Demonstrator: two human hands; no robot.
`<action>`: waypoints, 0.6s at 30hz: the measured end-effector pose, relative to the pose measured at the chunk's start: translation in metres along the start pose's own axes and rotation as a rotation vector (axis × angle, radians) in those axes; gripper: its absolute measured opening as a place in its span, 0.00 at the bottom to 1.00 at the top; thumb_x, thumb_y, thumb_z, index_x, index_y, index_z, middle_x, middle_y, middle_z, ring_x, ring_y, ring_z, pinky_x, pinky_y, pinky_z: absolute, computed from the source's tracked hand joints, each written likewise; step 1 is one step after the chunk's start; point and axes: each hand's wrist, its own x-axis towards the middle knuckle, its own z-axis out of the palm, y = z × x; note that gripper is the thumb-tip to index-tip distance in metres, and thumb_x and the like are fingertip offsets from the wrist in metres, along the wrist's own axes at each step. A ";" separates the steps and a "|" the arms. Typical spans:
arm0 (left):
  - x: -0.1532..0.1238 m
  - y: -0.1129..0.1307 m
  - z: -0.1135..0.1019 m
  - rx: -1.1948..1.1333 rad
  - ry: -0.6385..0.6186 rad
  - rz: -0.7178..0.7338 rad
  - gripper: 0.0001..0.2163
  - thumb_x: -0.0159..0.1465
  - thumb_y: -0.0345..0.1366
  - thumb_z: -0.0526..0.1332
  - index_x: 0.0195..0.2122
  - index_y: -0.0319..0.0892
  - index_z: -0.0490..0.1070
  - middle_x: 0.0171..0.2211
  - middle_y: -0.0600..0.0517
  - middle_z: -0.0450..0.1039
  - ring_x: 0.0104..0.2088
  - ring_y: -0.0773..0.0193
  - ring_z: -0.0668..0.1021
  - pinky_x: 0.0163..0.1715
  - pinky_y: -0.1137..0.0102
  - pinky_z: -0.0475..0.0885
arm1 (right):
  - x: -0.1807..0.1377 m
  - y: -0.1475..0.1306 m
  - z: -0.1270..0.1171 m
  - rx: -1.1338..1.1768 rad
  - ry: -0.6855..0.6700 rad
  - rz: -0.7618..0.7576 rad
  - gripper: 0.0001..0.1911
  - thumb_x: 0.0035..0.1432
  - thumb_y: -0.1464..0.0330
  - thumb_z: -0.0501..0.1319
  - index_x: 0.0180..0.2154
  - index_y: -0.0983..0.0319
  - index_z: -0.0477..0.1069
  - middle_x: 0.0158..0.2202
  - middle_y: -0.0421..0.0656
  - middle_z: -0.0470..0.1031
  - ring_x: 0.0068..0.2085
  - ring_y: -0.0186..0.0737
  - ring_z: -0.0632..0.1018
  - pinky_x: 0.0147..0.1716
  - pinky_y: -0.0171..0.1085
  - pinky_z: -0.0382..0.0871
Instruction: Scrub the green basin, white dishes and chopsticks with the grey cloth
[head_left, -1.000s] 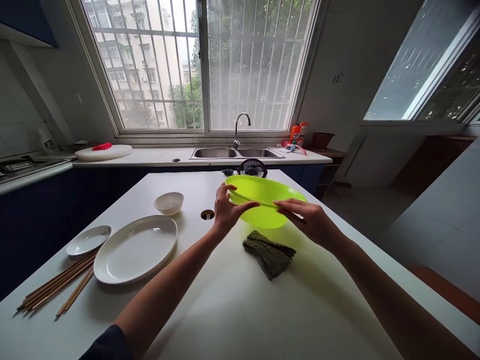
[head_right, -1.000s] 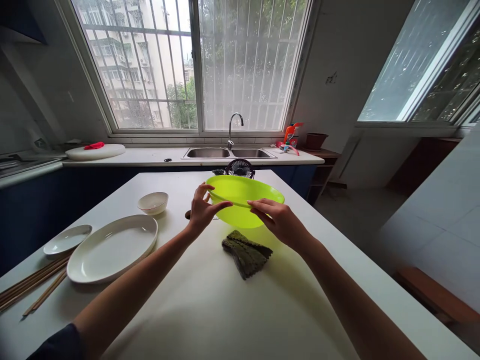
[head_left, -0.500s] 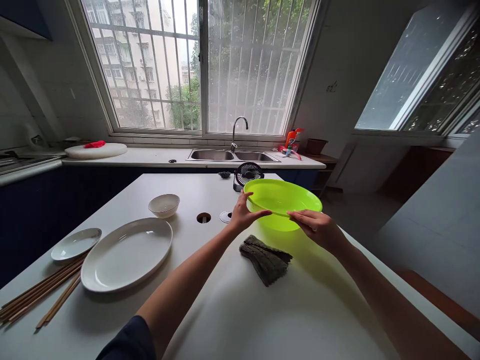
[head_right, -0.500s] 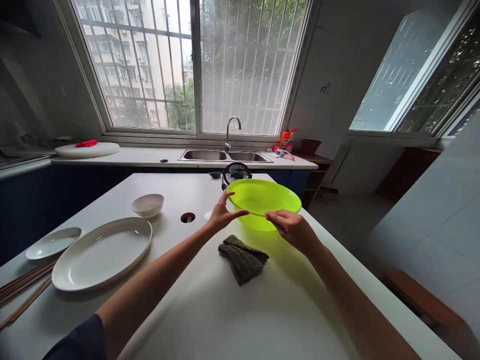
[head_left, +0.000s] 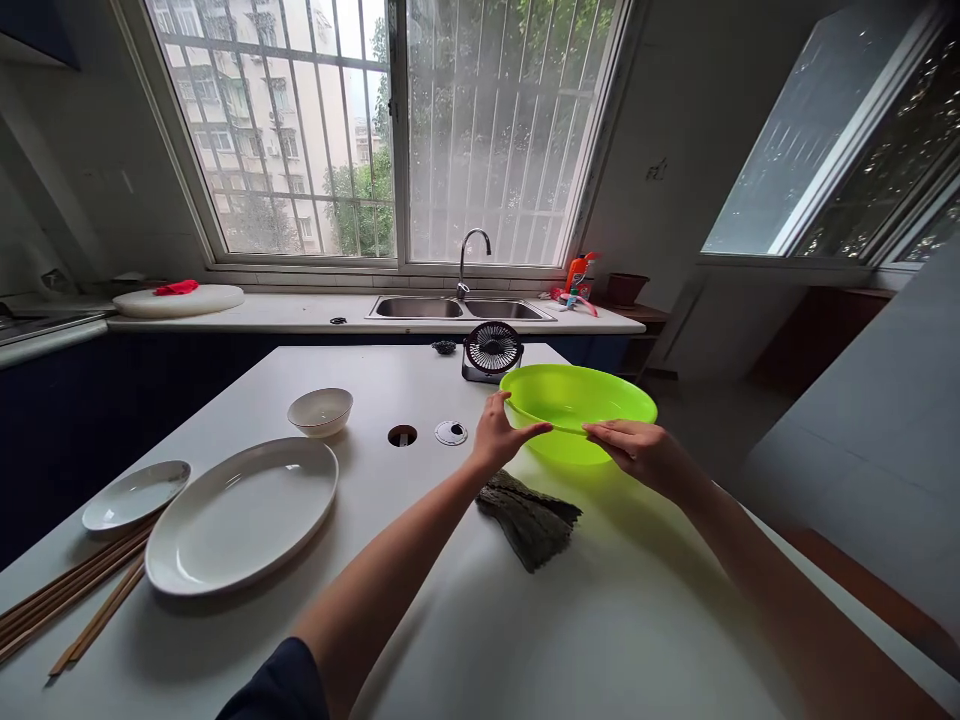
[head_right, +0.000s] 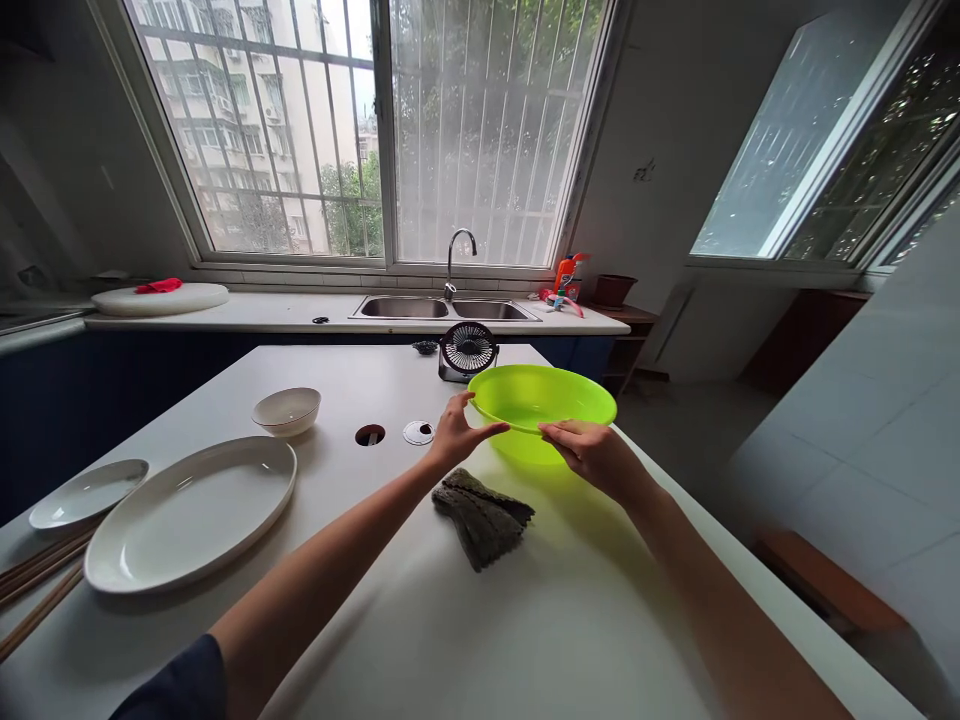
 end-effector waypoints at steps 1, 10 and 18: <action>-0.002 -0.001 0.000 0.041 -0.021 0.013 0.33 0.55 0.46 0.74 0.58 0.42 0.65 0.57 0.38 0.69 0.59 0.45 0.73 0.58 0.53 0.69 | -0.001 0.001 0.000 0.013 -0.004 0.011 0.18 0.63 0.56 0.57 0.43 0.56 0.82 0.43 0.48 0.83 0.42 0.51 0.84 0.46 0.46 0.77; -0.054 -0.007 -0.027 0.220 -0.277 0.144 0.13 0.61 0.30 0.65 0.47 0.44 0.75 0.54 0.43 0.72 0.55 0.50 0.76 0.55 0.54 0.73 | -0.004 0.018 0.003 0.026 -0.091 0.003 0.15 0.60 0.59 0.59 0.41 0.55 0.83 0.39 0.46 0.84 0.37 0.51 0.84 0.41 0.48 0.80; -0.087 -0.004 -0.058 0.345 -0.457 0.267 0.12 0.68 0.33 0.56 0.49 0.47 0.76 0.53 0.47 0.75 0.52 0.55 0.78 0.55 0.58 0.74 | -0.003 0.032 -0.003 -0.031 -0.130 0.013 0.14 0.58 0.61 0.60 0.40 0.55 0.83 0.39 0.44 0.84 0.39 0.52 0.85 0.41 0.48 0.81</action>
